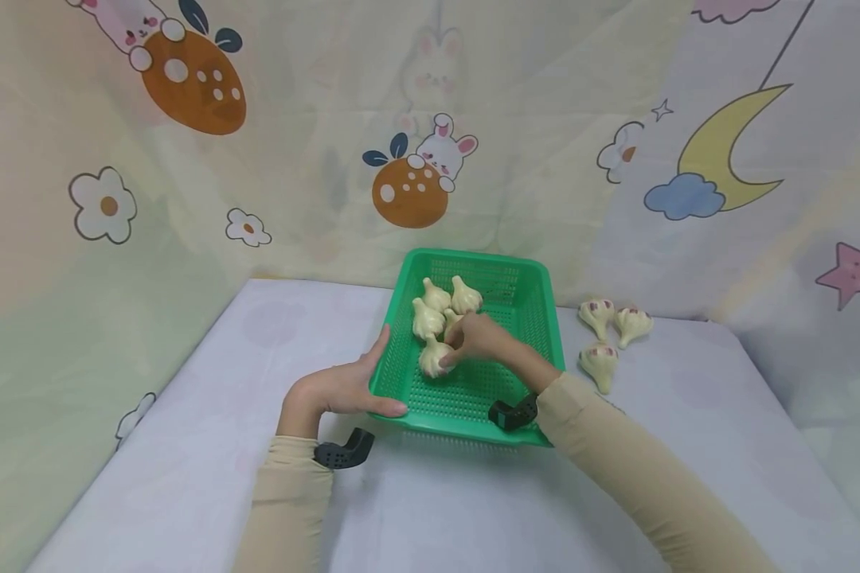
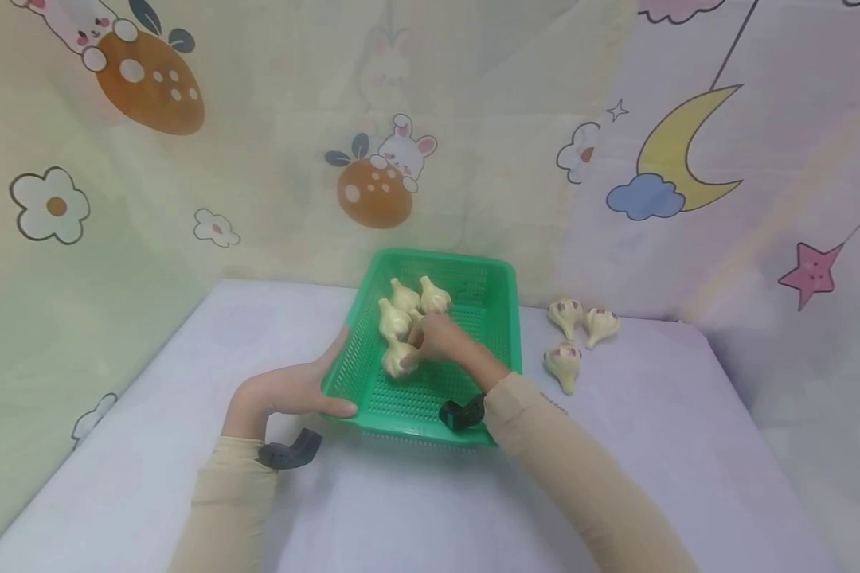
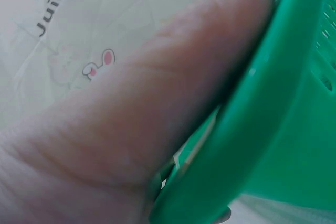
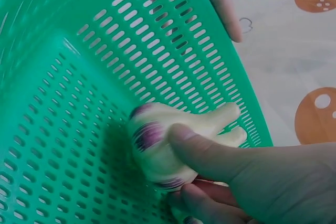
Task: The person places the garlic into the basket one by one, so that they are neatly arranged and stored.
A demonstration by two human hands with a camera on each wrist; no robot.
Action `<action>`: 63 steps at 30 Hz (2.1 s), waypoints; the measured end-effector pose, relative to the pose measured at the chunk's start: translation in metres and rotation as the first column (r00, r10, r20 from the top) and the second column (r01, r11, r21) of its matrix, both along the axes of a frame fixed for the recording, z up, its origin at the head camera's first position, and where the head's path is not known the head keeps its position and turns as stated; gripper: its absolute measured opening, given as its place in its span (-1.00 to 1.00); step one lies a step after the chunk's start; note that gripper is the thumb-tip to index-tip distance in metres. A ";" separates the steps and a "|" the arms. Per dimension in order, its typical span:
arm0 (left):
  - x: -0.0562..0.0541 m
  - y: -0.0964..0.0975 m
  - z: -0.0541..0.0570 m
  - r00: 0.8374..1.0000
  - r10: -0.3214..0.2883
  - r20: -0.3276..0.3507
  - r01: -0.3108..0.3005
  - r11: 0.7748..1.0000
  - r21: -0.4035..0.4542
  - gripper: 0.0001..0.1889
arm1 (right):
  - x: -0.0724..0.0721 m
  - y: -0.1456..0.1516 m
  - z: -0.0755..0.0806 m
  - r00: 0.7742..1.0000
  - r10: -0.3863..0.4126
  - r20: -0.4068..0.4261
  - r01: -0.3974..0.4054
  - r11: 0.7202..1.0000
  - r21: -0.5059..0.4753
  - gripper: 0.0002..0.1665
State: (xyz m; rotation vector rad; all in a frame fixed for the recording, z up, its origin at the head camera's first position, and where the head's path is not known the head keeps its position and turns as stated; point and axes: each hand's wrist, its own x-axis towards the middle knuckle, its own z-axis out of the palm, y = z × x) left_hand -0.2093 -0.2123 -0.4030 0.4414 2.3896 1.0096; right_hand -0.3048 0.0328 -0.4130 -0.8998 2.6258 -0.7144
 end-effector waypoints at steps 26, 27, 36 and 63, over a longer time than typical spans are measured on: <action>-0.001 -0.002 -0.001 1.000 0.001 -0.006 -0.001 1.000 -0.024 0.35 | 0.001 -0.011 -0.004 1.000 -0.024 0.002 0.024 1.000 0.008 -0.73; -0.001 -0.003 -0.001 1.000 0.001 -0.007 -0.001 1.000 -0.026 0.35 | 0.001 -0.011 -0.004 1.000 -0.023 -0.002 0.023 1.000 0.008 -0.73; -0.001 -0.001 -0.001 1.000 0.001 0.000 -0.001 1.000 -0.019 0.35 | 0.001 -0.013 -0.003 0.998 -0.065 0.002 0.065 0.993 0.095 -0.55; -0.003 0.000 -0.004 1.000 -0.013 -0.019 0.013 1.000 0.008 0.33 | 0.004 -0.019 -0.006 0.994 -0.011 -0.112 0.010 1.000 -0.005 -0.57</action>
